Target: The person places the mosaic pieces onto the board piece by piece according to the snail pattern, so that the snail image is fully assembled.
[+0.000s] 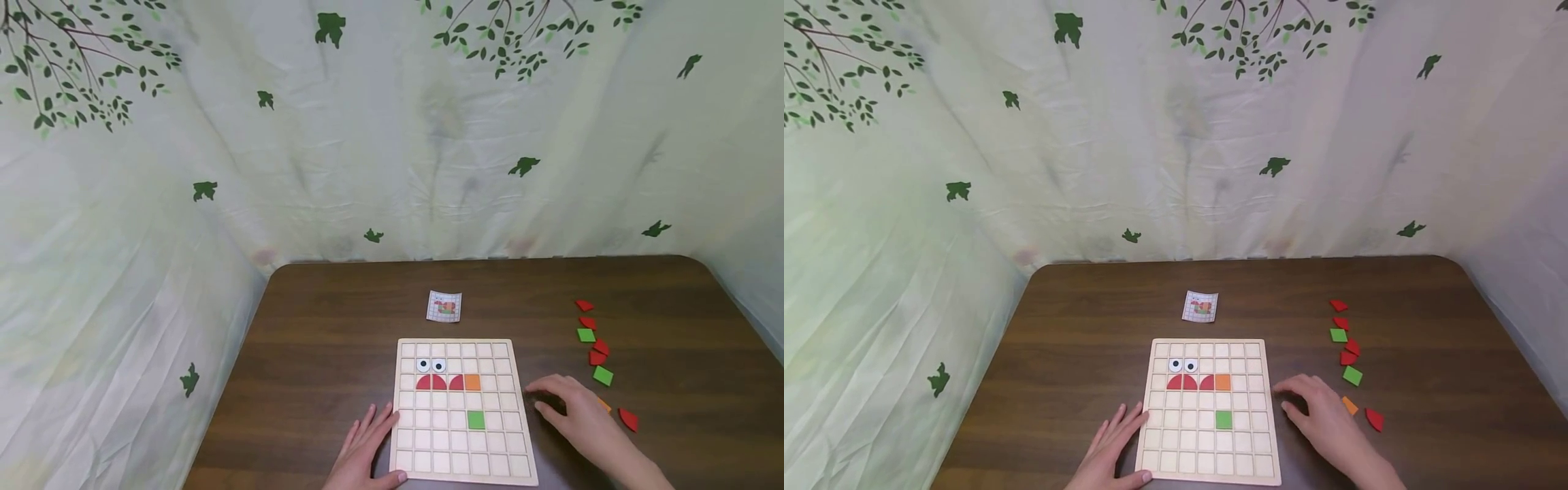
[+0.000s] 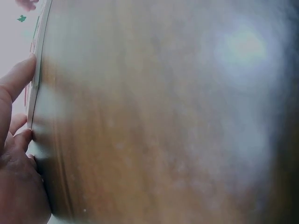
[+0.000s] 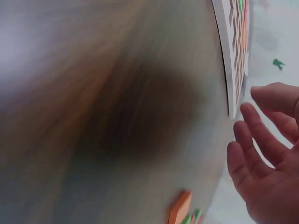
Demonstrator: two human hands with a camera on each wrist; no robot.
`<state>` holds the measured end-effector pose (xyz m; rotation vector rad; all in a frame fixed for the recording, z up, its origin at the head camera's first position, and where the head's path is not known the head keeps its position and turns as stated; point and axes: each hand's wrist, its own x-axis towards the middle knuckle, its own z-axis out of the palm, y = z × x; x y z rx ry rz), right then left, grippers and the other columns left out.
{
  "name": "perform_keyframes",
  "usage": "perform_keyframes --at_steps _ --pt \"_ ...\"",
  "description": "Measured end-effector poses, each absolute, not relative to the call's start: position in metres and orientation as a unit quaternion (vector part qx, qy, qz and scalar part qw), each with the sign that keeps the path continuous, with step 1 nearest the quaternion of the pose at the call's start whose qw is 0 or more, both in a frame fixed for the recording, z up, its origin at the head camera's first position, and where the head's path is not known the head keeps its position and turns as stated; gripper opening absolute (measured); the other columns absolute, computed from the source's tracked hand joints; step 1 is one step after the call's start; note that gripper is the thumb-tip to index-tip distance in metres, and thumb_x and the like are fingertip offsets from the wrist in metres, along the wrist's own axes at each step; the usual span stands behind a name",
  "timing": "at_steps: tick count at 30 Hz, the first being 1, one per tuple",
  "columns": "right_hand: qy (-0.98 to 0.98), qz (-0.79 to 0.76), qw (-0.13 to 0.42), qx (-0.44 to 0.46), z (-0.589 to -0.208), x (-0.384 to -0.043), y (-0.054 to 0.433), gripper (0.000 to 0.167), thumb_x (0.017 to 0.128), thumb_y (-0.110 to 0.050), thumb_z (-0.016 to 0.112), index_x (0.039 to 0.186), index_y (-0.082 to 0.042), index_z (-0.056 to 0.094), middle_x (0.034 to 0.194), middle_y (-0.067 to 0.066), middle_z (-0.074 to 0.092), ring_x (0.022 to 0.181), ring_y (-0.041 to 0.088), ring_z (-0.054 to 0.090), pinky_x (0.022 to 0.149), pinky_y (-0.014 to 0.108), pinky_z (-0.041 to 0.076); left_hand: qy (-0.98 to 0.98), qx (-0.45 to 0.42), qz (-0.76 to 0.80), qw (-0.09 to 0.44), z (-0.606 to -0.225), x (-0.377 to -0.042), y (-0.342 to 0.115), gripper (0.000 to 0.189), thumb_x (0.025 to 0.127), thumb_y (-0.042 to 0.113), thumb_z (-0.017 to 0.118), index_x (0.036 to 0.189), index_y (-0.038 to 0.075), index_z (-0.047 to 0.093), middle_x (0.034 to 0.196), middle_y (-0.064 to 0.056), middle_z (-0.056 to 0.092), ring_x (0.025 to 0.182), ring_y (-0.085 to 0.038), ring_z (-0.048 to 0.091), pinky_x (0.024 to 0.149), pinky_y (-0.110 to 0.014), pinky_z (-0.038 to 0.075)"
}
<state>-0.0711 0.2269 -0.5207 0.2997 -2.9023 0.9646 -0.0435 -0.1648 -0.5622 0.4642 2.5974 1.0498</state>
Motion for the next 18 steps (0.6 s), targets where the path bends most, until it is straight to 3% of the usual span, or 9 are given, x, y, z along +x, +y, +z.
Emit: perform_keyframes --at_steps 7,12,18 --pt "-0.952 0.277 0.079 0.106 -0.52 -0.054 0.252 0.039 0.075 -0.007 0.084 0.107 -0.027 0.071 0.106 -0.019 0.063 0.097 0.01 0.059 0.077 0.035 0.052 0.907 0.165 0.365 0.131 -0.565 -0.043 -0.167 0.084 0.081 0.058 0.071 0.152 0.028 0.039 0.158 0.001 0.032 0.146 -0.037 0.019 0.107 -0.052 0.009" --pt "-0.957 0.266 0.075 0.085 -0.523 -0.048 0.269 0.04 0.073 -0.004 0.084 0.105 -0.025 0.071 0.106 -0.014 0.064 0.096 0.017 0.06 0.075 0.038 0.052 0.905 0.159 0.367 0.147 -0.563 -0.044 -0.166 0.084 0.08 0.058 0.071 0.152 0.027 0.039 0.159 0.001 0.032 0.146 -0.037 0.018 0.108 -0.062 0.01" --pt "-0.959 0.266 0.074 0.07 -0.527 -0.048 0.288 0.043 0.07 0.003 0.084 0.108 -0.016 0.072 0.109 0.0 0.066 0.093 0.027 0.061 0.071 0.044 0.053 0.904 0.166 0.369 0.14 -0.562 -0.042 -0.164 0.082 0.081 0.056 0.071 0.151 0.026 0.04 0.158 0.001 0.033 0.145 -0.038 0.019 0.106 -0.061 0.012"
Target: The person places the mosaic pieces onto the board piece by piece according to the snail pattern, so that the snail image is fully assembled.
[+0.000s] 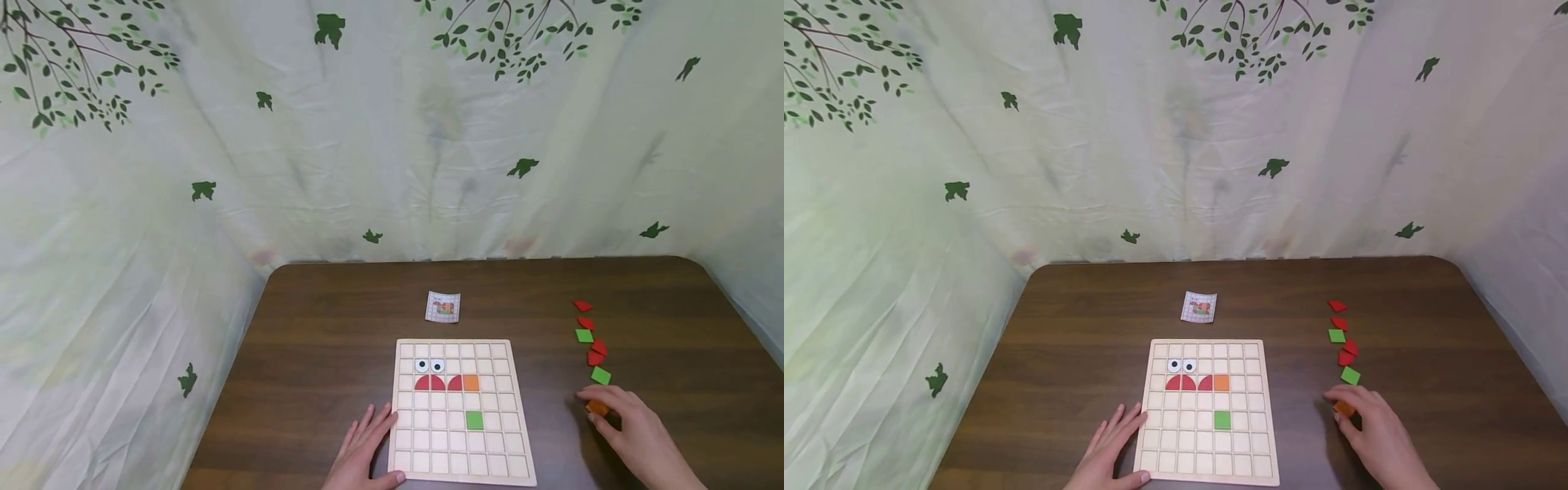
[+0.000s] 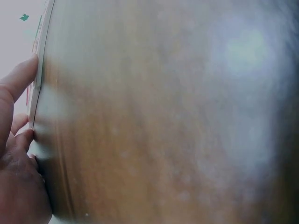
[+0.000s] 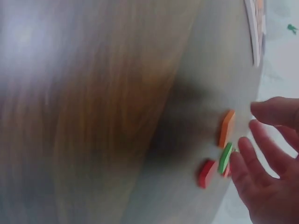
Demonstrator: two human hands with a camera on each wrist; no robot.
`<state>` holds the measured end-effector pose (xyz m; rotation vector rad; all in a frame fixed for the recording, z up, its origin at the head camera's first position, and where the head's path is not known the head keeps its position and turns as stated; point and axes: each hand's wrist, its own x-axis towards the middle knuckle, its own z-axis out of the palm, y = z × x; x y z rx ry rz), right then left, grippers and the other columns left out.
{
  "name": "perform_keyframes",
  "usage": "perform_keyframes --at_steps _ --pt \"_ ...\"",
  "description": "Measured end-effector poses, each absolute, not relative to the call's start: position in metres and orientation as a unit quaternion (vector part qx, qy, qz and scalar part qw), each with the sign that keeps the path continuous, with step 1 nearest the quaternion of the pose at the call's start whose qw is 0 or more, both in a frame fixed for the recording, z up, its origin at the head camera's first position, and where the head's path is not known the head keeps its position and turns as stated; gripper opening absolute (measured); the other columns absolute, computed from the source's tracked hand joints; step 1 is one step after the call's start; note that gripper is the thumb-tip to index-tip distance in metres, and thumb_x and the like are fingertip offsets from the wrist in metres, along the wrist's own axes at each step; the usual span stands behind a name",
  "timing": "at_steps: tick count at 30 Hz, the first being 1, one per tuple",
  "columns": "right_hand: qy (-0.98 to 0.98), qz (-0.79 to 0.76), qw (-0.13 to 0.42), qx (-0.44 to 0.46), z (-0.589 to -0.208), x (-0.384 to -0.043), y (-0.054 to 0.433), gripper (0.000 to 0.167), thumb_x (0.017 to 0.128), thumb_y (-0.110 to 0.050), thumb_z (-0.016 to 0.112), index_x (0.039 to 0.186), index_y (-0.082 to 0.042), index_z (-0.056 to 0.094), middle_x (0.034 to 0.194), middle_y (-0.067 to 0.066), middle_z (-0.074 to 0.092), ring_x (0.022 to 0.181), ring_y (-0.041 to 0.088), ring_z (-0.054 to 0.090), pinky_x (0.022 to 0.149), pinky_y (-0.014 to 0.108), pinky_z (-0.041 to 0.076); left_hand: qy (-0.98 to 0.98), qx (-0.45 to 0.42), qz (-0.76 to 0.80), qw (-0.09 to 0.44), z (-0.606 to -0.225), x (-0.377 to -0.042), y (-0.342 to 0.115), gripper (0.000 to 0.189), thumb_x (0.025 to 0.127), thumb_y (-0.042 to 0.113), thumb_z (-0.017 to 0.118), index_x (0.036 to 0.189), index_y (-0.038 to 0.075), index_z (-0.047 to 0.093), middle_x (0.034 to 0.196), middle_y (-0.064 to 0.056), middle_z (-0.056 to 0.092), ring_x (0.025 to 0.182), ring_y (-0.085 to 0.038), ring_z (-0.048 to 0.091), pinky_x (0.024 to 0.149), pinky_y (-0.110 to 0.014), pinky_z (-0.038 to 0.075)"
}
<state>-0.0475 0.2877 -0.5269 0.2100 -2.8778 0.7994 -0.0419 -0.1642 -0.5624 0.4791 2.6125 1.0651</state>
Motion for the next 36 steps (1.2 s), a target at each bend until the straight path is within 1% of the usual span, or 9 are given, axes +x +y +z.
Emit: perform_keyframes --at_steps 3,6,9,13,16,18,23,30,36 --pt "-0.964 0.251 0.039 0.078 -0.529 -0.05 0.295 0.043 0.071 0.002 0.084 0.11 -0.011 0.072 0.114 0.009 0.065 0.1 0.036 0.06 0.076 0.055 0.051 0.906 0.17 0.364 0.132 -0.563 -0.041 -0.165 0.082 0.082 0.056 0.071 0.151 0.027 0.04 0.158 0.002 0.033 0.145 -0.038 0.02 0.106 -0.062 0.013" --pt "-0.967 0.238 0.018 0.088 -0.532 -0.053 0.3 0.04 0.071 0.002 0.083 0.108 -0.008 0.073 0.114 0.011 0.065 0.1 0.038 0.06 0.078 0.056 0.05 0.907 0.172 0.361 0.13 -0.564 -0.041 -0.165 0.082 0.082 0.057 0.07 0.151 0.027 0.04 0.158 0.002 0.034 0.145 -0.037 0.021 0.106 -0.06 0.014" --pt "-0.968 0.23 0.027 0.093 -0.533 -0.056 0.302 0.035 0.071 0.0 0.084 0.102 -0.01 0.074 0.105 0.004 0.065 0.09 0.026 0.063 0.072 0.044 0.053 0.908 0.171 0.359 0.132 -0.564 -0.041 -0.164 0.082 0.081 0.059 0.07 0.151 0.027 0.04 0.158 0.002 0.033 0.145 -0.037 0.02 0.107 -0.06 0.014" --pt "-0.965 0.252 0.015 0.075 -0.533 -0.059 0.302 0.031 0.072 -0.006 0.085 0.1 -0.014 0.073 0.094 -0.006 0.06 0.073 0.006 0.057 0.061 0.028 0.05 0.907 0.169 0.361 0.134 -0.565 -0.041 -0.164 0.082 0.082 0.059 0.07 0.151 0.027 0.04 0.158 0.002 0.033 0.145 -0.037 0.02 0.106 -0.062 0.014" --pt "-0.959 0.276 -0.011 0.059 -0.533 -0.062 0.3 0.029 0.075 -0.012 0.084 0.102 -0.013 0.073 0.091 -0.006 0.056 0.067 0.0 0.052 0.059 0.025 0.048 0.907 0.169 0.364 0.129 -0.566 -0.041 -0.165 0.081 0.082 0.058 0.07 0.151 0.028 0.039 0.158 0.002 0.032 0.146 -0.036 0.02 0.106 -0.061 0.014" --pt "-0.957 0.283 -0.02 0.053 -0.534 -0.063 0.297 0.029 0.076 -0.015 0.084 0.102 -0.013 0.073 0.09 -0.006 0.056 0.067 0.0 0.052 0.059 0.025 0.049 0.907 0.172 0.365 0.121 -0.566 -0.041 -0.165 0.081 0.082 0.058 0.07 0.151 0.028 0.039 0.158 0.003 0.032 0.146 -0.035 0.02 0.106 -0.057 0.013" --pt "-0.957 0.286 -0.004 0.038 -0.536 -0.064 0.287 0.025 0.074 -0.017 0.085 0.097 -0.016 0.073 0.086 -0.008 0.054 0.07 0.001 0.05 0.06 0.025 0.047 0.91 0.187 0.358 0.097 -0.568 -0.041 -0.165 0.081 0.082 0.058 0.07 0.151 0.027 0.04 0.158 0.003 0.033 0.145 -0.035 0.021 0.105 -0.042 0.007" --pt "-0.951 0.303 0.039 0.045 -0.537 -0.068 0.271 0.024 0.079 -0.007 0.08 0.098 -0.017 0.07 0.085 -0.011 0.06 0.071 0.001 0.053 0.061 0.026 0.048 0.911 0.185 0.355 0.101 -0.567 -0.041 -0.166 0.082 0.082 0.059 0.069 0.151 0.028 0.039 0.158 0.003 0.032 0.145 -0.035 0.021 0.105 -0.05 0.01" --pt "-0.94 0.326 0.074 0.065 -0.533 -0.068 0.255 0.03 0.078 -0.002 0.08 0.1 -0.021 0.071 0.091 -0.014 0.065 0.079 0.001 0.059 0.066 0.026 0.052 0.912 0.19 0.353 0.091 -0.567 -0.041 -0.165 0.082 0.082 0.058 0.07 0.151 0.027 0.04 0.158 0.002 0.033 0.145 -0.035 0.022 0.105 -0.04 0.007"
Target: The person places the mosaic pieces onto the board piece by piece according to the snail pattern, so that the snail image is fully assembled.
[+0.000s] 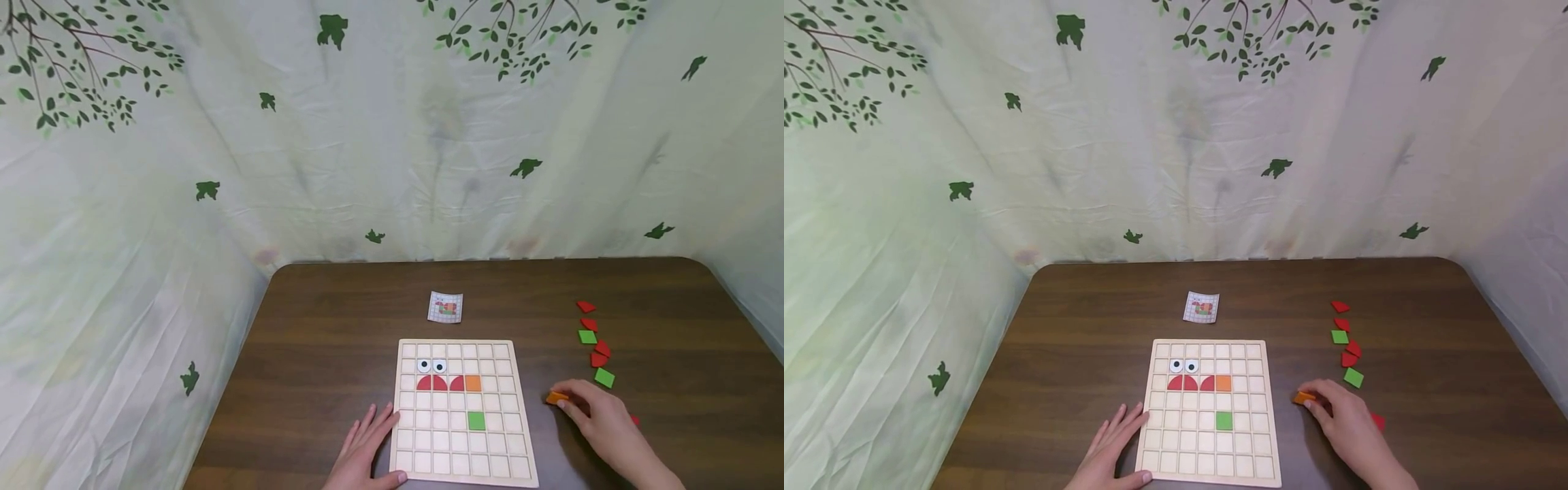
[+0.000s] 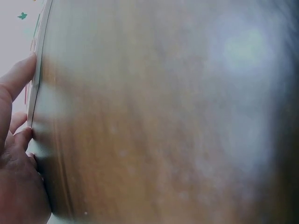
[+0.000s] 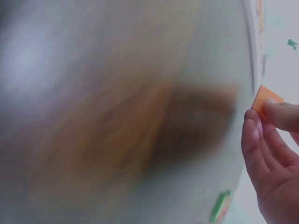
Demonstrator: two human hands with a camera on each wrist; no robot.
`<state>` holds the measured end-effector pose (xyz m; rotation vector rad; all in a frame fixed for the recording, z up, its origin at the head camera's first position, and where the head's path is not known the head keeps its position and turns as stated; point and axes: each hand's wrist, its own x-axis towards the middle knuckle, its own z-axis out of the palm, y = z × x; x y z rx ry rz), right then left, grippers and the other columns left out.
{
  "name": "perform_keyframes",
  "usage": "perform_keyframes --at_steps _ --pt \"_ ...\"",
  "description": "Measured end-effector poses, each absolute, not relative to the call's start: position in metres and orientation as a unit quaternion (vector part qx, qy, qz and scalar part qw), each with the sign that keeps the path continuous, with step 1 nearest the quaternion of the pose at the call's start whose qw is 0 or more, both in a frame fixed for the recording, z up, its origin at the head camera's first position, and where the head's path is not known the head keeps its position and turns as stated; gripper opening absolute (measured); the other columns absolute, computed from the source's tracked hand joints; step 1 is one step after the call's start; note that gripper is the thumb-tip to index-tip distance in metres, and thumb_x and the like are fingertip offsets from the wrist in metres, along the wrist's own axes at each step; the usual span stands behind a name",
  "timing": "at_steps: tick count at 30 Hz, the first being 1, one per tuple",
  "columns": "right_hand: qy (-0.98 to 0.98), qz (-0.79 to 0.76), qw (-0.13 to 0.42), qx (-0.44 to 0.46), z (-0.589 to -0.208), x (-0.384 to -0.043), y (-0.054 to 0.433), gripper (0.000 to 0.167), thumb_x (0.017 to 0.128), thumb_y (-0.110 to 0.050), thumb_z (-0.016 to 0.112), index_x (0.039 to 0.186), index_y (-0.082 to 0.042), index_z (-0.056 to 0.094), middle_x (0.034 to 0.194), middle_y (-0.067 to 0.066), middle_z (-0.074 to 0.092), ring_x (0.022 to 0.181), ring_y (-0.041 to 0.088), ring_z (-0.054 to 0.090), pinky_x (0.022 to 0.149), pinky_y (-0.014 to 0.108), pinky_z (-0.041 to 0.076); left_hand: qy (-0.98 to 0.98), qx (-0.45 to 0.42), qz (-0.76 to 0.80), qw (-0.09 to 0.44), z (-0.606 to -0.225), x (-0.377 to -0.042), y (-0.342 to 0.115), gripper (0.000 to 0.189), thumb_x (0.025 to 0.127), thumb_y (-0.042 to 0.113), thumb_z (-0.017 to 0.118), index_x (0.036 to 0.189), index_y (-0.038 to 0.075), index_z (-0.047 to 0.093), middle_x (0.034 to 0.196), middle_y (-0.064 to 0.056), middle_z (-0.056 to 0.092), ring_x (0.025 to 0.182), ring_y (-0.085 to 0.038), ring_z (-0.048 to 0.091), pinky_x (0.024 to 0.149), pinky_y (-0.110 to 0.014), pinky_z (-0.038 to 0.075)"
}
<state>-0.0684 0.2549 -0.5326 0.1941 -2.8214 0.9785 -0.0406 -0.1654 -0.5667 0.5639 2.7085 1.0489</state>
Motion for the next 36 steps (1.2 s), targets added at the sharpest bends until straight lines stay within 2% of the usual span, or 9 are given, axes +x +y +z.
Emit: perform_keyframes --at_steps 3,7,17,21,24,26,28,33,36 --pt "-0.929 0.356 0.074 0.069 -0.53 -0.07 0.245 0.031 0.079 -0.002 0.08 0.101 -0.022 0.071 0.092 -0.016 0.066 0.081 0.001 0.061 0.068 0.025 0.054 0.91 0.185 0.357 0.101 -0.566 -0.041 -0.165 0.082 0.082 0.058 0.07 0.151 0.028 0.039 0.158 0.003 0.032 0.146 -0.035 0.021 0.106 -0.046 0.008" --pt "-0.907 0.414 0.043 0.067 -0.527 -0.075 0.231 0.028 0.082 -0.002 0.078 0.104 -0.019 0.072 0.094 -0.015 0.067 0.082 0.004 0.063 0.07 0.024 0.055 0.908 0.179 0.36 0.117 -0.566 -0.041 -0.166 0.082 0.082 0.059 0.069 0.152 0.029 0.038 0.159 0.003 0.031 0.146 -0.035 0.019 0.106 -0.055 0.011" --pt "-0.883 0.455 -0.016 0.113 -0.522 -0.085 0.195 0.023 0.084 -0.011 0.078 0.104 -0.021 0.074 0.095 -0.016 0.065 0.083 0.005 0.06 0.073 0.024 0.053 0.907 0.174 0.362 0.126 -0.566 -0.041 -0.165 0.082 0.082 0.058 0.07 0.151 0.028 0.039 0.159 0.002 0.031 0.146 -0.036 0.019 0.106 -0.058 0.011" --pt "-0.882 0.448 -0.027 0.141 -0.522 -0.09 0.186 0.021 0.086 -0.013 0.077 0.105 -0.021 0.074 0.097 -0.016 0.065 0.083 0.005 0.059 0.073 0.025 0.052 0.908 0.177 0.361 0.118 -0.566 -0.04 -0.164 0.081 0.082 0.058 0.07 0.151 0.027 0.04 0.159 0.003 0.031 0.146 -0.035 0.019 0.107 -0.049 0.008" --pt "-0.883 0.441 -0.034 0.155 -0.525 -0.094 0.18 0.02 0.087 -0.011 0.076 0.105 -0.02 0.074 0.098 -0.016 0.065 0.084 0.004 0.058 0.074 0.025 0.052 0.91 0.183 0.355 0.106 -0.567 -0.04 -0.164 0.081 0.082 0.058 0.069 0.151 0.026 0.04 0.158 0.003 0.032 0.146 -0.034 0.02 0.107 -0.038 0.004" --pt "-0.884 0.436 -0.033 0.168 -0.526 -0.096 0.177 0.02 0.086 -0.008 0.075 0.103 -0.019 0.074 0.098 -0.015 0.066 0.084 0.004 0.058 0.074 0.026 0.052 0.911 0.185 0.353 0.103 -0.566 -0.04 -0.164 0.081 0.082 0.058 0.069 0.151 0.026 0.04 0.158 0.002 0.032 0.146 -0.034 0.021 0.106 -0.035 0.003" --pt "-0.885 0.429 -0.029 0.182 -0.528 -0.098 0.173 0.02 0.086 -0.005 0.075 0.101 -0.018 0.074 0.097 -0.014 0.067 0.084 0.004 0.059 0.074 0.026 0.053 0.911 0.183 0.354 0.107 -0.565 -0.041 -0.164 0.082 0.082 0.058 0.07 0.151 0.025 0.041 0.158 0.001 0.033 0.146 -0.035 0.021 0.107 -0.038 0.004" --pt "-0.893 0.406 -0.027 0.192 -0.528 -0.102 0.164 0.019 0.085 -0.004 0.076 0.096 -0.019 0.073 0.092 -0.012 0.067 0.078 0.004 0.056 0.07 0.025 0.051 0.908 0.167 0.359 0.136 -0.562 -0.042 -0.163 0.082 0.082 0.058 0.07 0.151 0.027 0.039 0.158 0.001 0.032 0.146 -0.036 0.019 0.108 -0.059 0.011" --pt "-0.904 0.383 -0.033 0.187 -0.527 -0.105 0.16 0.018 0.084 -0.006 0.077 0.094 -0.02 0.073 0.089 -0.013 0.066 0.075 0.003 0.054 0.069 0.025 0.05 0.908 0.164 0.357 0.142 -0.561 -0.041 -0.163 0.083 0.082 0.058 0.07 0.151 0.026 0.039 0.158 0.001 0.032 0.146 -0.037 0.019 0.107 -0.064 0.012"
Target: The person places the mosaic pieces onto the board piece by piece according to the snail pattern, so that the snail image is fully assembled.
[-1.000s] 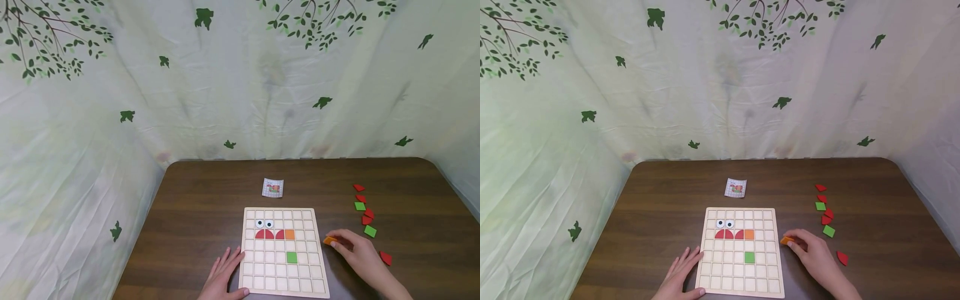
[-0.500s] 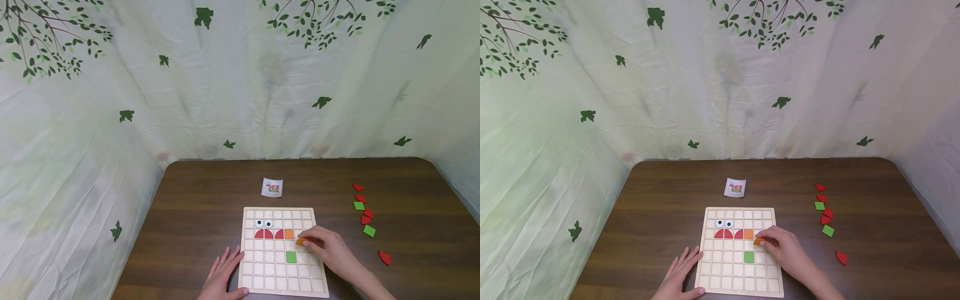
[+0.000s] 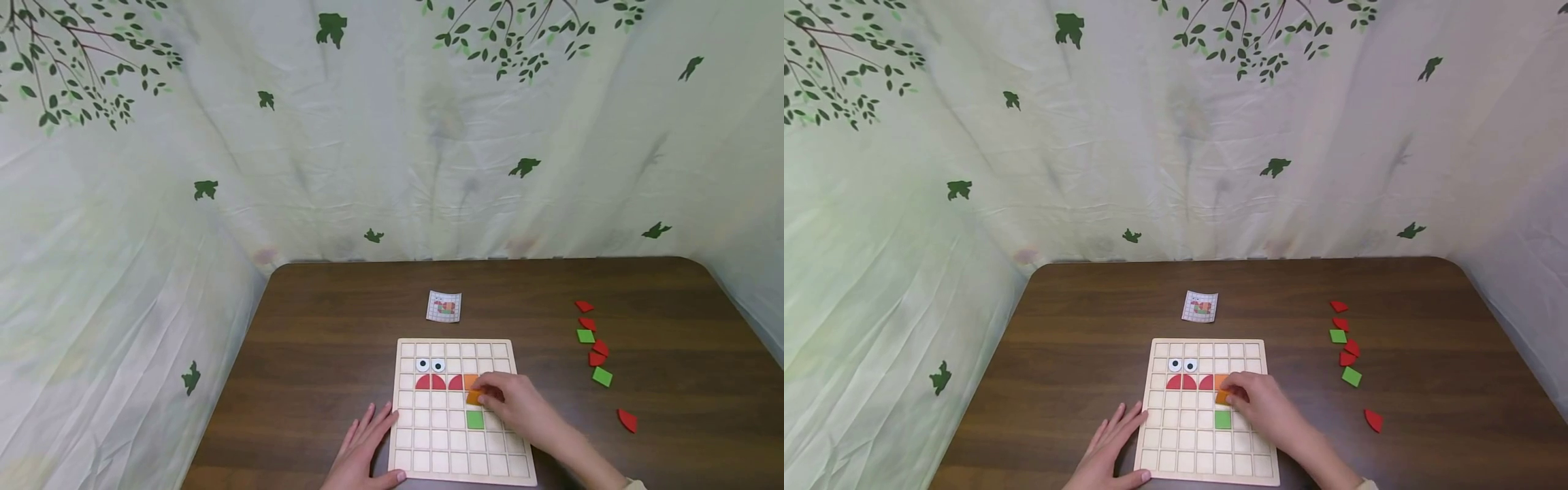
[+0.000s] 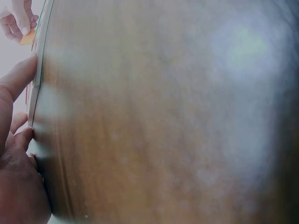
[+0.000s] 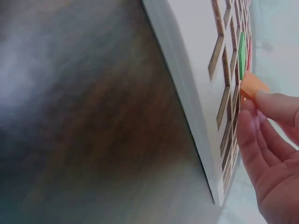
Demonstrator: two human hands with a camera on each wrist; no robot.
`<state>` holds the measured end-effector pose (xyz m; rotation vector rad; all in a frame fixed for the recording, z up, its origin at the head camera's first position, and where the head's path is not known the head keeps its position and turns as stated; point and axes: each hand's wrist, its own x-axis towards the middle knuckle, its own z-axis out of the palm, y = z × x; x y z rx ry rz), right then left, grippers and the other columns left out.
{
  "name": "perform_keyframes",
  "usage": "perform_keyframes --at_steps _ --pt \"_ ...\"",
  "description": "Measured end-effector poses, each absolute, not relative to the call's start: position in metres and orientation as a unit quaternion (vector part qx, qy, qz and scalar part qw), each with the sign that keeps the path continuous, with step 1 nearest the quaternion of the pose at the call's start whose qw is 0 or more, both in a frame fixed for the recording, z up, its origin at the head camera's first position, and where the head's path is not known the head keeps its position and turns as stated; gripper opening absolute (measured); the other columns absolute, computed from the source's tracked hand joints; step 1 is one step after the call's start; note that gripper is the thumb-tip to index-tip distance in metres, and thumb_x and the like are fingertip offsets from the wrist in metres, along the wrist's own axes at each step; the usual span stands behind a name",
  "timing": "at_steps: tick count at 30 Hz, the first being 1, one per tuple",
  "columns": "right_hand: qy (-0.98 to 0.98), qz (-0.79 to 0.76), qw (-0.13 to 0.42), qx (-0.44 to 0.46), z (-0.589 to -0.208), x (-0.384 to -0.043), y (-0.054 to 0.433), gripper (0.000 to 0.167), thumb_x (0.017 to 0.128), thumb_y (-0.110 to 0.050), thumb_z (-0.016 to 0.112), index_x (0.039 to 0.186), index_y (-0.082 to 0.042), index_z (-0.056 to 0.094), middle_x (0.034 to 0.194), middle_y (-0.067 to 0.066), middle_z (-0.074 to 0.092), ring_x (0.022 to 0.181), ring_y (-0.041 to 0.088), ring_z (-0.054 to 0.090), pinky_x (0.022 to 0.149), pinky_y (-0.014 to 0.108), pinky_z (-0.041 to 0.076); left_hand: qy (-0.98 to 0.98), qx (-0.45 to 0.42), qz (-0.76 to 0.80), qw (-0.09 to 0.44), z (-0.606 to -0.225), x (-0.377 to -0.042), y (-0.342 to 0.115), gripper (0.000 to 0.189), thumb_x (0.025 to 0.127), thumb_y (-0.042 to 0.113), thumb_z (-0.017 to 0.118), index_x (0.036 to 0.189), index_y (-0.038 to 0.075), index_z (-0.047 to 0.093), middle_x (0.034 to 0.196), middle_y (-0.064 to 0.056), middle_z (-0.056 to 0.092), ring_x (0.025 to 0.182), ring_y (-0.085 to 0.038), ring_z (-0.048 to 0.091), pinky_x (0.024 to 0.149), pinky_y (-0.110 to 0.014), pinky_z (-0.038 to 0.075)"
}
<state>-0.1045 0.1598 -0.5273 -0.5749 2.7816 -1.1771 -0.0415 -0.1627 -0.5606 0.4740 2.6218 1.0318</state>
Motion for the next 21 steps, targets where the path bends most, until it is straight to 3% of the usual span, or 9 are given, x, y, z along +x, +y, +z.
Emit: perform_keyframes --at_steps 5,13,21 --pt "0.919 -0.349 0.031 -0.182 -0.5261 -0.1074 0.1543 0.017 0.082 -0.008 0.079 0.092 -0.021 0.074 0.091 -0.014 0.066 0.078 0.003 0.055 0.074 0.029 0.051 0.911 0.165 0.352 0.137 -0.561 -0.0408 -0.1631 0.083 0.081 0.059 0.07 0.151 0.025 0.04 0.158 0.0 0.033 0.146 -0.037 0.019 0.107 -0.064 0.014" --pt "0.922 -0.338 0.026 -0.189 -0.529 -0.1082 0.1503 0.015 0.079 -0.01 0.082 0.09 -0.019 0.075 0.081 -0.017 0.06 0.068 0.002 0.049 0.062 0.022 0.045 0.911 0.161 0.353 0.142 -0.5604 -0.0415 -0.1623 0.083 0.081 0.058 0.07 0.151 0.026 0.04 0.158 0.001 0.032 0.146 -0.037 0.019 0.107 -0.065 0.013" --pt "0.925 -0.317 -0.004 -0.209 -0.5322 -0.1088 0.1512 0.015 0.077 -0.014 0.084 0.091 -0.018 0.078 0.083 -0.015 0.06 0.068 0.0 0.048 0.06 0.021 0.044 0.91 0.158 0.355 0.142 -0.5617 -0.0419 -0.1619 0.083 0.08 0.059 0.07 0.151 0.026 0.04 0.158 0.001 0.033 0.145 -0.037 0.02 0.107 -0.063 0.013"
